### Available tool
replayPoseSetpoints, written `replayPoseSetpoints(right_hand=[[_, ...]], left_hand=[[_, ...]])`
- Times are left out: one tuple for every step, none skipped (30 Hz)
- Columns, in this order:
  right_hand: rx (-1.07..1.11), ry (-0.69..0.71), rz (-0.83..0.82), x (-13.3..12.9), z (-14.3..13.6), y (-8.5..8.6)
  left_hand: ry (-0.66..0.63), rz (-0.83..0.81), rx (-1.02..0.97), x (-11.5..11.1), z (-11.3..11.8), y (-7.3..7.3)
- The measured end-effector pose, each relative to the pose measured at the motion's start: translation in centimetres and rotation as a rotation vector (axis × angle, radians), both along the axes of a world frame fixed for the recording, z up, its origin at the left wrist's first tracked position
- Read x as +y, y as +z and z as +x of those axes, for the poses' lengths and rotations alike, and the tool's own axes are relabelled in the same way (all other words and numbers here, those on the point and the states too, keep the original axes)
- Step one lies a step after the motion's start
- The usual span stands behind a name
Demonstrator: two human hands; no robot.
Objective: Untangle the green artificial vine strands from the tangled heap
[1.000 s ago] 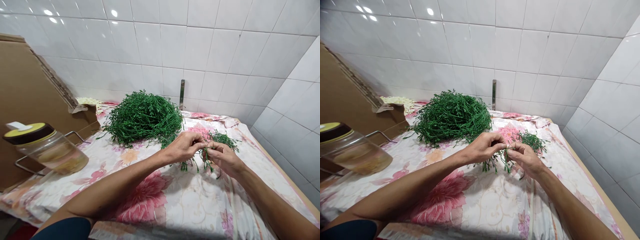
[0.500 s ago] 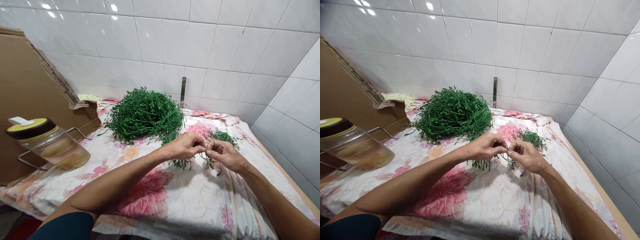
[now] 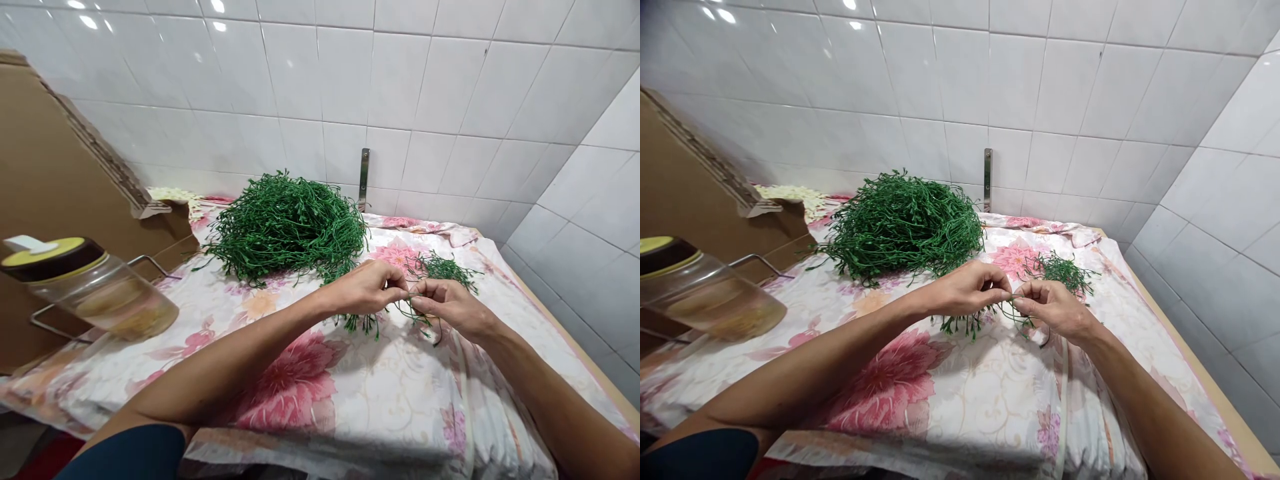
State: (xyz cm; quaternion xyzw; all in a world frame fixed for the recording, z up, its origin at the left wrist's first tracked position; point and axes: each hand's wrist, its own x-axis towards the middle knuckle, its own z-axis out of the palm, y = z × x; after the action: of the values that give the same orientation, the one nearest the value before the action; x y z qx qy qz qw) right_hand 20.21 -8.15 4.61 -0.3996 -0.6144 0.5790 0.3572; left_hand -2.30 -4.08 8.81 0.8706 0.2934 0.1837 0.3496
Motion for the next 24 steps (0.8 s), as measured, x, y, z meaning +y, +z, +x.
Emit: replayPoseSetpoints(right_hand=[[-0.015, -0.004, -0.007, -0.1, -0.1, 0.1], [-0.029, -0.015, -0.012, -0.1, -0.1, 0.1], [-0.039, -0.03, -0.017, -0.1, -0.2, 0.1], [-0.047, -0.045, -0.022, -0.2, -0.2, 0.2], [-0.053, -0.057, -0.027, -0.2, -0.3, 0.2], [-0.056, -0.065, -0.032, -0.2, -0.3, 0.2], [-0.06, -0.069, -0.034, -0.2, -0.4, 0.1], [-0.062, -0.073, -0.034, -0.2, -0.4, 0.0], [-0.061, -0.079, -0.034, -0.1, -0.4, -0.1], [-0.054, -0.087, -0.036, -0.1, -0.4, -0.3], [-0.045, -0.093, -0.037, 0.0, -0.4, -0.5], [-0.037, -0.098, -0.034, 0.0, -0.3, -0.8], [-0.032, -0.1, -0.025, 0.1, -0.3, -1.1], [-0.034, -0.1, -0.013, 0.1, -0.2, -1.3], [-0.045, -0.1, 0.002, 0.2, -0.2, -1.6], [-0.064, -0.103, 0.022, 0.2, -0.2, -1.8], [-0.09, -0.108, 0.046, 0.2, -0.2, -2.0], [-0.12, -0.116, 0.075, 0.2, -0.3, -2.1], [-0.153, -0.128, 0.112, 0.1, -0.4, -2.2], [-0.187, -0.143, 0.155, 0.1, -0.5, -2.2], [-0.219, -0.162, 0.202, 0.0, -0.6, -2.2], [-0.25, -0.186, 0.246, -0.1, -0.8, -2.1], [-0.278, -0.21, 0.283, -0.2, -1.0, -2.1], [-0.299, -0.233, 0.311, -0.3, -1.1, -2.0]], left_hand=[[0.016, 0.055, 0.021, -0.1, 0.1, 0.0], [0.031, 0.114, 0.041, -0.2, 0.1, -0.1], [0.043, 0.169, 0.06, -0.3, 0.2, -0.2], [0.051, 0.215, 0.078, -0.3, 0.3, -0.3], [0.059, 0.25, 0.09, -0.4, 0.4, -0.4], [0.062, 0.272, 0.098, -0.4, 0.4, -0.5], [0.061, 0.282, 0.103, -0.4, 0.5, -0.6], [0.059, 0.284, 0.106, -0.5, 0.5, -0.6], [0.055, 0.282, 0.107, -0.5, 0.5, -0.6], [0.053, 0.278, 0.108, -0.5, 0.5, -0.6], [0.053, 0.273, 0.11, -0.5, 0.6, -0.6], [0.054, 0.267, 0.112, -0.4, 0.6, -0.6], [0.058, 0.26, 0.113, -0.4, 0.6, -0.7], [0.061, 0.249, 0.114, -0.3, 0.7, -0.7], [0.063, 0.234, 0.118, -0.2, 0.7, -0.8], [0.062, 0.217, 0.124, -0.1, 0.7, -0.9], [0.06, 0.199, 0.131, 0.0, 0.7, -1.0], [0.058, 0.184, 0.139, 0.1, 0.8, -1.2], [0.056, 0.175, 0.146, 0.2, 0.8, -1.3], [0.053, 0.171, 0.149, 0.2, 0.8, -1.5], [0.052, 0.172, 0.148, 0.3, 0.8, -1.6], [0.055, 0.178, 0.146, 0.3, 0.8, -1.8], [0.063, 0.186, 0.145, 0.3, 0.9, -1.9], [0.074, 0.196, 0.146, 0.3, 0.9, -2.0]])
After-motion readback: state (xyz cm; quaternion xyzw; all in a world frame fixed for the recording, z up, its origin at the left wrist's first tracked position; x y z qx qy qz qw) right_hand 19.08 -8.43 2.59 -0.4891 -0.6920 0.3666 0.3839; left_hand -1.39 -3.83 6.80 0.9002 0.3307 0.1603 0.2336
